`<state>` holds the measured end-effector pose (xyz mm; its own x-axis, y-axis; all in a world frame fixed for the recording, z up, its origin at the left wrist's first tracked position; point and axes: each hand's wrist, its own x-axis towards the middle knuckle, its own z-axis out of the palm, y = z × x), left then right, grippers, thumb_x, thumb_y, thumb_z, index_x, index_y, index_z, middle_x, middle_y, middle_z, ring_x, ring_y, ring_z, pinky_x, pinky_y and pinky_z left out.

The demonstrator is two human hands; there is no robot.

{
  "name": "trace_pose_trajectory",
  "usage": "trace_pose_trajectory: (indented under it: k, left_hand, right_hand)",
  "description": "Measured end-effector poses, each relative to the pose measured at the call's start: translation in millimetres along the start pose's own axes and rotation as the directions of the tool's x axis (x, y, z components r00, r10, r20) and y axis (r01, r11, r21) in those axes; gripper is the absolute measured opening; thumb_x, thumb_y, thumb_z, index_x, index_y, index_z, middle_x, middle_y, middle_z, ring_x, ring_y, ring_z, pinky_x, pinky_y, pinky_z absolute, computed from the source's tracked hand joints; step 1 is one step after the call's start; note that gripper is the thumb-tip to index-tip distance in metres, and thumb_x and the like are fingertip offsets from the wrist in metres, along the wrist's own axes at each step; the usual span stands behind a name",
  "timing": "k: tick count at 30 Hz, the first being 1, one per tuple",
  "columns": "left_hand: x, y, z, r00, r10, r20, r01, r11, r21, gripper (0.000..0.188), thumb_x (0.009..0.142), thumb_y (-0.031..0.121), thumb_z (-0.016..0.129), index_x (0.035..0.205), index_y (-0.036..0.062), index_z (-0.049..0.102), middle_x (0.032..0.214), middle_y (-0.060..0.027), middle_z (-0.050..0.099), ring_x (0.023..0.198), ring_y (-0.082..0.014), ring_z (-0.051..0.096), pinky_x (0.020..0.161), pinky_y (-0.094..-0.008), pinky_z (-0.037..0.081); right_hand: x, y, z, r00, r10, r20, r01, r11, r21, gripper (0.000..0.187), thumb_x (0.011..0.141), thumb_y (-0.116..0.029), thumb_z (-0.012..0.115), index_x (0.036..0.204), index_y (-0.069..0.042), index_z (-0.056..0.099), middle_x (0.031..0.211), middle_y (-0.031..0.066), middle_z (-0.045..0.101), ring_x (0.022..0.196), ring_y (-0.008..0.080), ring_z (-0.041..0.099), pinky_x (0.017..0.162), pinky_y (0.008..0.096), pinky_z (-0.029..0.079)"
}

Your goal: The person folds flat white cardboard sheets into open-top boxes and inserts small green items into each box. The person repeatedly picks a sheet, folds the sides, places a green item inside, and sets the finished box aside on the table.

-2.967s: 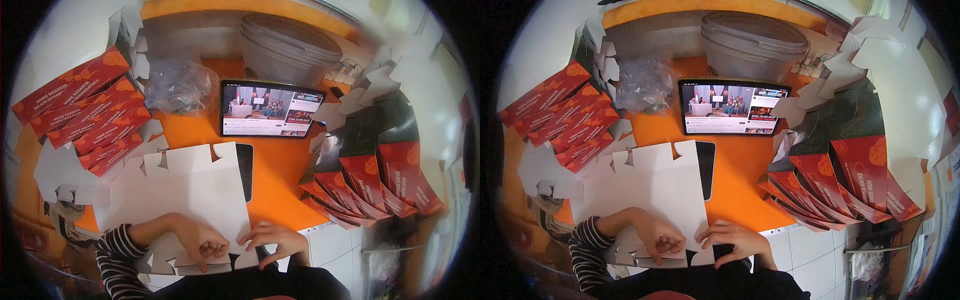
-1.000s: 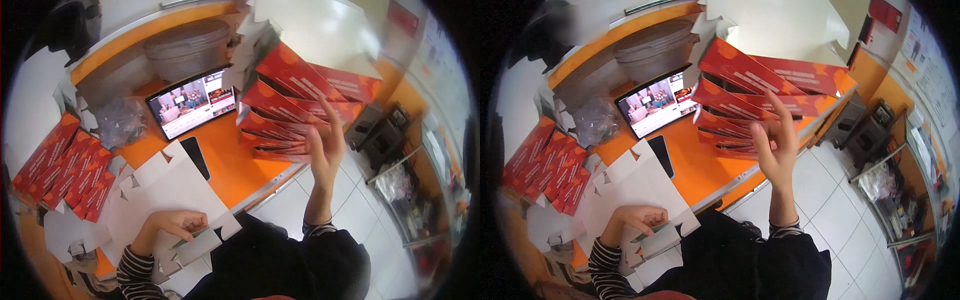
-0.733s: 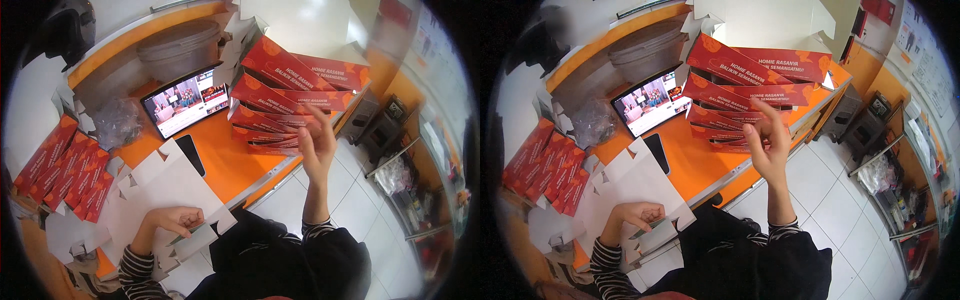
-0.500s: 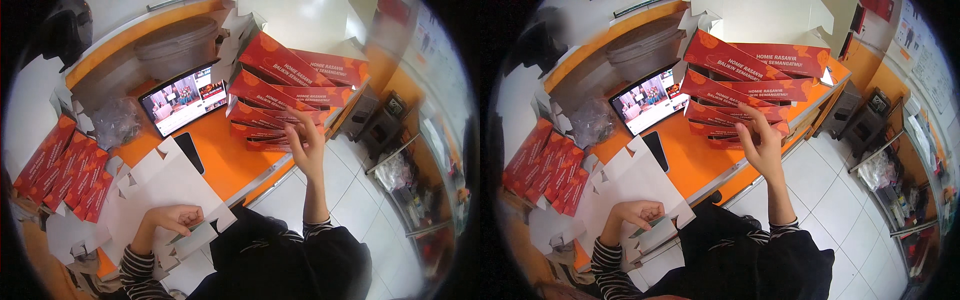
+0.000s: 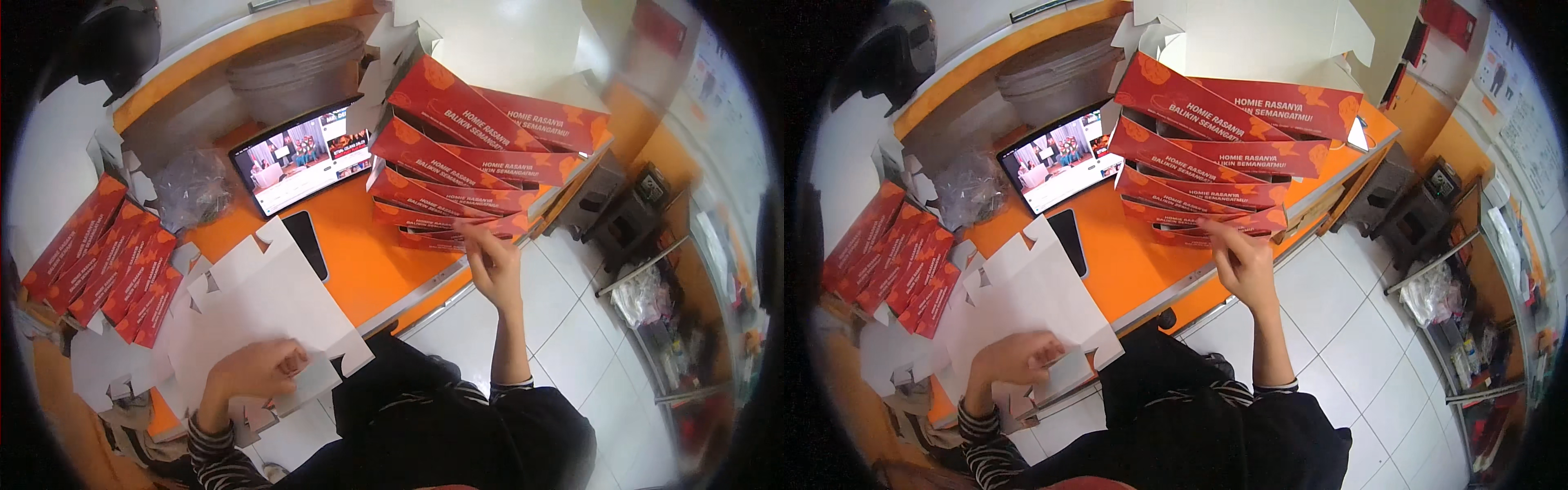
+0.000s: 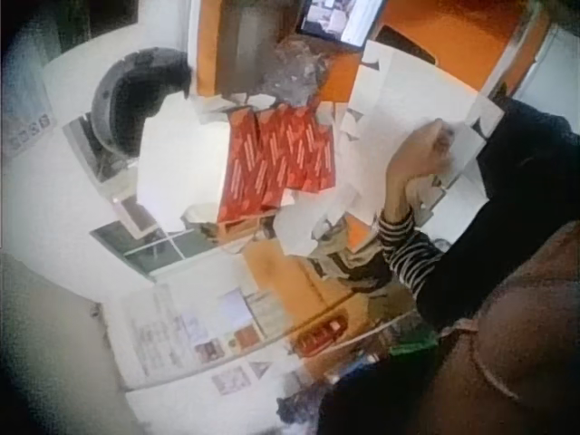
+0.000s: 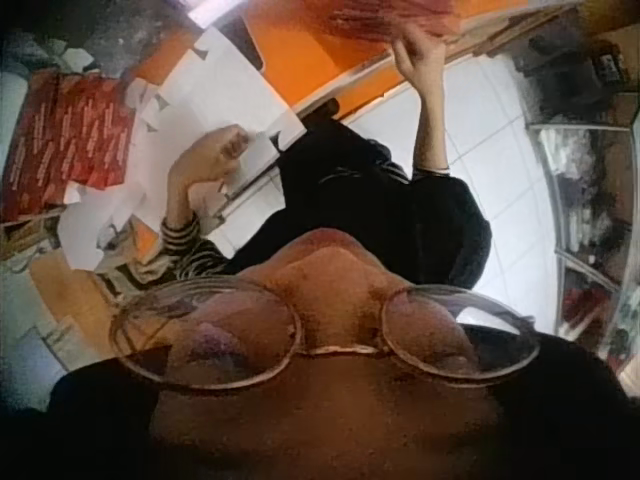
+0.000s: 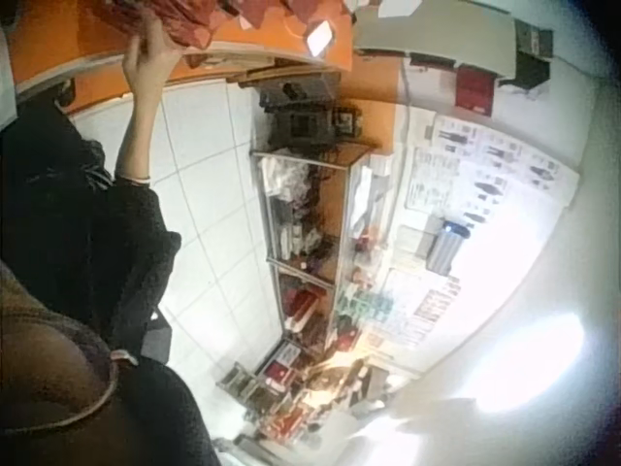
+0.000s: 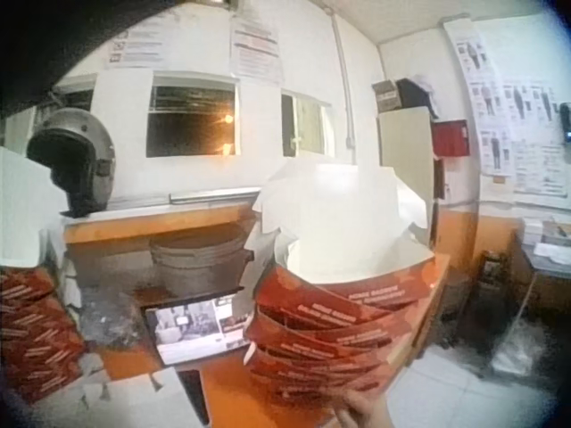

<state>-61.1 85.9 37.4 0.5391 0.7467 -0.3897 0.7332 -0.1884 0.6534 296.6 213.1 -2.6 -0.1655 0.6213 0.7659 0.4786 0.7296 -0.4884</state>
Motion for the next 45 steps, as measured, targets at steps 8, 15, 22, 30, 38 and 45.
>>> trace_pose_trajectory:
  k: [8,15,22,30,38,45]
  left_hand:
    - [-45.7,1.6,63.8,0.756,-0.330,-0.565,0.117,0.918,-0.380,0.015,0.080,0.002,0.061,0.094,0.0004,0.056,0.080,-0.0056,0.061,0.075,-0.0128,0.058,0.068,-0.0274,0.047]
    - [-48.7,-14.9,101.4,0.372,-0.556,-0.743,-0.294,0.689,-0.662,0.008,0.090,0.008,0.057,0.089,0.0036,0.051,0.081,0.0008,0.055,0.073,-0.0058,0.048,0.066,-0.0203,0.040]
    - [-67.8,26.6,94.1,0.289,-0.565,-0.773,-0.435,0.641,-0.632,0.011,0.097,0.018,0.048,0.099,0.0076,0.043,0.081,0.0014,0.049,0.071,-0.0048,0.044,0.064,-0.0186,0.038]
    - [-48.0,43.3,113.8,-0.089,-0.491,-0.866,-0.353,0.829,-0.434,0.010,0.097,0.014,0.044,0.102,0.0048,0.042,0.084,-0.0009,0.044,0.071,-0.0059,0.040,0.064,-0.0195,0.038]
    - [-22.9,62.2,118.0,-0.363,-0.282,-0.888,-0.145,0.959,-0.245,0.008,0.095,0.007,0.047,0.099,0.0022,0.041,0.089,-0.0042,0.043,0.079,-0.0094,0.043,0.070,-0.0207,0.039]
    - [-9.3,79.9,117.6,-0.254,-0.314,-0.915,-0.202,0.942,-0.268,0.008,0.092,0.001,0.050,0.096,0.0004,0.042,0.085,-0.0070,0.050,0.078,-0.0100,0.055,0.067,-0.0211,0.048]
  right_hand:
    - [-16.7,18.4,2.1,0.992,0.076,0.100,-0.071,0.996,-0.051,0.030,0.077,0.001,0.058,0.106,-0.006,0.065,0.074,0.0115,0.065,0.056,0.0203,0.061,0.053,0.0270,0.047]
    - [-12.3,-54.8,56.0,0.867,-0.280,0.412,0.076,0.892,0.446,0.042,0.073,-0.018,0.073,0.113,-0.009,0.062,0.115,0.0119,0.058,0.107,0.0282,0.055,0.088,0.0384,0.040]
    - [13.9,-108.6,137.4,0.923,-0.382,0.051,0.167,0.516,0.840,0.048,0.065,-0.029,0.080,0.105,-0.011,0.061,0.113,0.0101,0.054,0.120,0.0317,0.045,0.097,0.0449,0.028]
    - [38.2,-160.4,145.9,0.738,-0.675,-0.006,0.342,0.366,0.865,0.036,0.061,-0.029,0.082,0.085,-0.011,0.063,0.081,0.0036,0.048,0.080,0.0235,0.048,0.079,0.0368,0.035]
    - [23.9,-165.6,147.1,0.902,-0.430,-0.020,0.304,0.604,0.737,0.030,0.059,-0.015,0.082,0.085,-0.011,0.067,0.083,0.0032,0.056,0.072,0.0186,0.050,0.068,0.0299,0.036]
    - [7.6,-161.0,146.3,0.800,-0.591,0.098,0.225,0.448,0.865,0.030,0.066,-0.011,0.077,0.095,-0.009,0.070,0.077,0.0012,0.057,0.070,0.0167,0.051,0.067,0.0296,0.034]
